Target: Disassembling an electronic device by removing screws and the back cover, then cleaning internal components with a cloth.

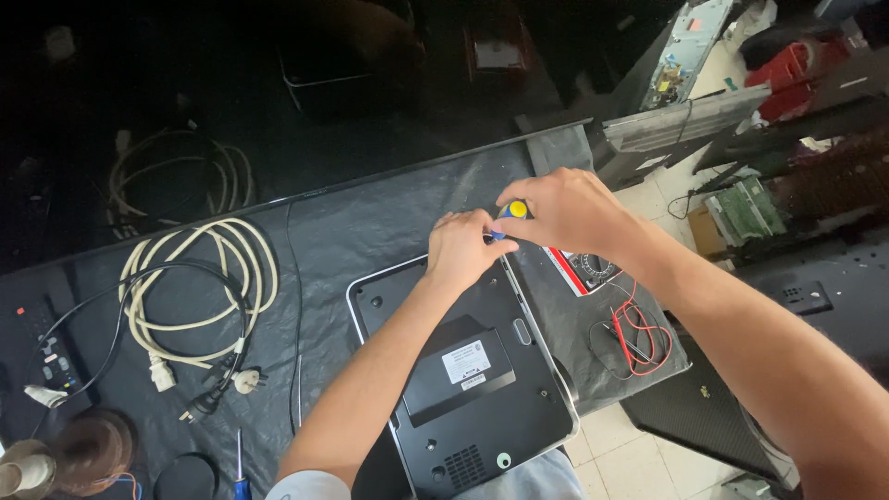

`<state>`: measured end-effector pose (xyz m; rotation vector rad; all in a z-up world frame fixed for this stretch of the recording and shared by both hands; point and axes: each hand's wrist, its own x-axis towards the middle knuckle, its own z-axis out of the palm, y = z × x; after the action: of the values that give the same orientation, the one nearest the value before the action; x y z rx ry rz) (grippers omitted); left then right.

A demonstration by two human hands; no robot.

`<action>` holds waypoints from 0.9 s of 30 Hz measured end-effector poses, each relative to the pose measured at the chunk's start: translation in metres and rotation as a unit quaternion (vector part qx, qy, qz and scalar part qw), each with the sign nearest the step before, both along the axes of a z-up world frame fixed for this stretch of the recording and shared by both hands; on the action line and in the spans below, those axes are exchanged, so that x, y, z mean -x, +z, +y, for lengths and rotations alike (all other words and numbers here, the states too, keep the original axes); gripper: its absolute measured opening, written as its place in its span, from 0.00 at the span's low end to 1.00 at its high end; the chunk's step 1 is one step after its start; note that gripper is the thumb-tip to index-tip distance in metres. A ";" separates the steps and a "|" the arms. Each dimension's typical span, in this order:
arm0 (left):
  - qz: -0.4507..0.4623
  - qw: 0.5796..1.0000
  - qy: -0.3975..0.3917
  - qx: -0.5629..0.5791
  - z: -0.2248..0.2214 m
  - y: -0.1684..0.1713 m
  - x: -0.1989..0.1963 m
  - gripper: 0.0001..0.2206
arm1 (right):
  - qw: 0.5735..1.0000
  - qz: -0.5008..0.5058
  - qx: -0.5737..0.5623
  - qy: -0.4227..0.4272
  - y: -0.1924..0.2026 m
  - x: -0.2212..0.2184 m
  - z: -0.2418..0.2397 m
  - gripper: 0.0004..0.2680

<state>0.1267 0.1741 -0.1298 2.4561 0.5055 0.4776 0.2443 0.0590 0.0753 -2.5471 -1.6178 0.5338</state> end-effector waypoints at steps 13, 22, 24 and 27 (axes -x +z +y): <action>0.068 0.991 -0.048 0.108 0.004 0.026 0.008 0.26 | 0.997 0.028 -0.066 0.006 -0.011 -0.008 -0.003 0.15; -0.019 0.997 0.013 0.072 0.003 0.011 0.003 0.15 | 0.967 -0.008 -0.246 -0.072 -0.033 -0.018 -0.012 0.16; -0.123 0.991 0.010 0.057 0.004 0.016 0.006 0.13 | 0.950 0.098 -0.188 -0.227 -0.049 -0.023 -0.017 0.24; -0.136 0.985 0.013 0.108 0.003 0.067 0.022 0.12 | 0.918 0.191 -0.105 -0.331 -0.095 -0.020 -0.021 0.29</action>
<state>0.1046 0.1770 -0.0623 2.1366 0.4503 0.7185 0.2643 0.0381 -0.0194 -2.4122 -0.5903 0.6708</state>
